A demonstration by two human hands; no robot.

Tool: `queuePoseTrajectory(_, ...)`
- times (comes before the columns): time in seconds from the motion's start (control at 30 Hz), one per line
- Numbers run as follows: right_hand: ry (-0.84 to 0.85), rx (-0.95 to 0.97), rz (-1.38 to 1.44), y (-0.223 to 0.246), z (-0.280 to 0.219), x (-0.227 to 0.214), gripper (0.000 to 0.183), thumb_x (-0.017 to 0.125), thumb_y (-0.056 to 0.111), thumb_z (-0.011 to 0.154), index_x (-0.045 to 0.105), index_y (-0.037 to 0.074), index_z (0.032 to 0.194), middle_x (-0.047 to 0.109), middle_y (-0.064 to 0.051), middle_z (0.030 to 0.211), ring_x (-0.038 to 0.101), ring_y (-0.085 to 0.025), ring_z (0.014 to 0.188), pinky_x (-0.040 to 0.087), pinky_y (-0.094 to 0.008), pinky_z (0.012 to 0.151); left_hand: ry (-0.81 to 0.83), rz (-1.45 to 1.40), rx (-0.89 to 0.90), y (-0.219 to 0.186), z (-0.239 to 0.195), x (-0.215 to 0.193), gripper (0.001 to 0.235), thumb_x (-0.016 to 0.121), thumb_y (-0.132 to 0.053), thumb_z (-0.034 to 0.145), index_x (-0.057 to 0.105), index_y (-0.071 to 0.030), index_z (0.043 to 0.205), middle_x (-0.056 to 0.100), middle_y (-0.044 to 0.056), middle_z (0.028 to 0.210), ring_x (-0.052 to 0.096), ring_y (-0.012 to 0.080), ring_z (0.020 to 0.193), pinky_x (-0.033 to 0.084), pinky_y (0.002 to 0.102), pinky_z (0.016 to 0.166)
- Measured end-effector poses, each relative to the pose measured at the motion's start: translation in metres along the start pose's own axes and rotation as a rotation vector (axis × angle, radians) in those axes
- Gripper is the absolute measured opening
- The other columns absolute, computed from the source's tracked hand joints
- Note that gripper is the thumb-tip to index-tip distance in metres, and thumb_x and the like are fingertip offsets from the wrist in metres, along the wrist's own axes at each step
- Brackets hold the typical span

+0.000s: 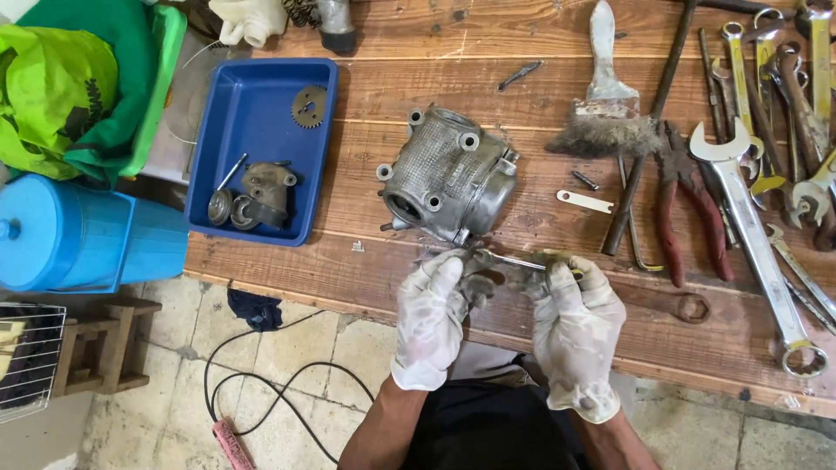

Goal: Inspecting and cleaning a motorcycle engine cylinder head on a workbench.

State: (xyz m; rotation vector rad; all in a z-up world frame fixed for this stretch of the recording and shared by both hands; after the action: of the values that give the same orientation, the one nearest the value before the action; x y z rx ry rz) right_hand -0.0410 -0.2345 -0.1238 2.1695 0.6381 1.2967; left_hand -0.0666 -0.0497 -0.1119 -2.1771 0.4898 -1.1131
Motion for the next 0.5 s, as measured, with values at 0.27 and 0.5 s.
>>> queuePoseTrajectory(0.27,0.07,0.006,0.062,-0.008,0.008,0.015,0.013,0.069,0.0,0.095,0.07,0.006,0.106,0.074,-0.007,0.096,0.073,-0.024,0.09,0.066,-0.049,0.08,-0.018,-0.012,-0.092,0.011,0.014,0.0,0.006,0.074,-0.004,0.091,0.072,0.0,0.094,0.074,0.01,0.09,0.072,0.0201,0.076,0.055,0.025,0.061)
queuePoseTrajectory(0.5,0.03,0.027,0.0,-0.008,0.003,0.018,0.01,0.067,0.001,0.096,0.069,0.003,0.106,0.072,-0.008,0.091,0.073,-0.025,0.08,0.067,-0.047,0.071,-0.061,-0.037,-0.117,0.018,0.019,-0.014,0.018,0.076,-0.001,0.088,0.073,0.0,0.106,0.076,0.01,0.095,0.074,0.0195,0.083,0.059,0.023,0.069)
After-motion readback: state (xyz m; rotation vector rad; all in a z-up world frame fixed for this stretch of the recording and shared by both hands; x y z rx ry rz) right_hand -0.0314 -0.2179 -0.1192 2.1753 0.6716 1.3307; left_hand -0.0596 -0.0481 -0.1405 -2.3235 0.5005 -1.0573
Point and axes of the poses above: each hand's wrist, its own z-axis towards the middle knuckle, its own x-axis out of the palm, y = z × x, the point moved 7 cm from there along z, towards the middle knuckle
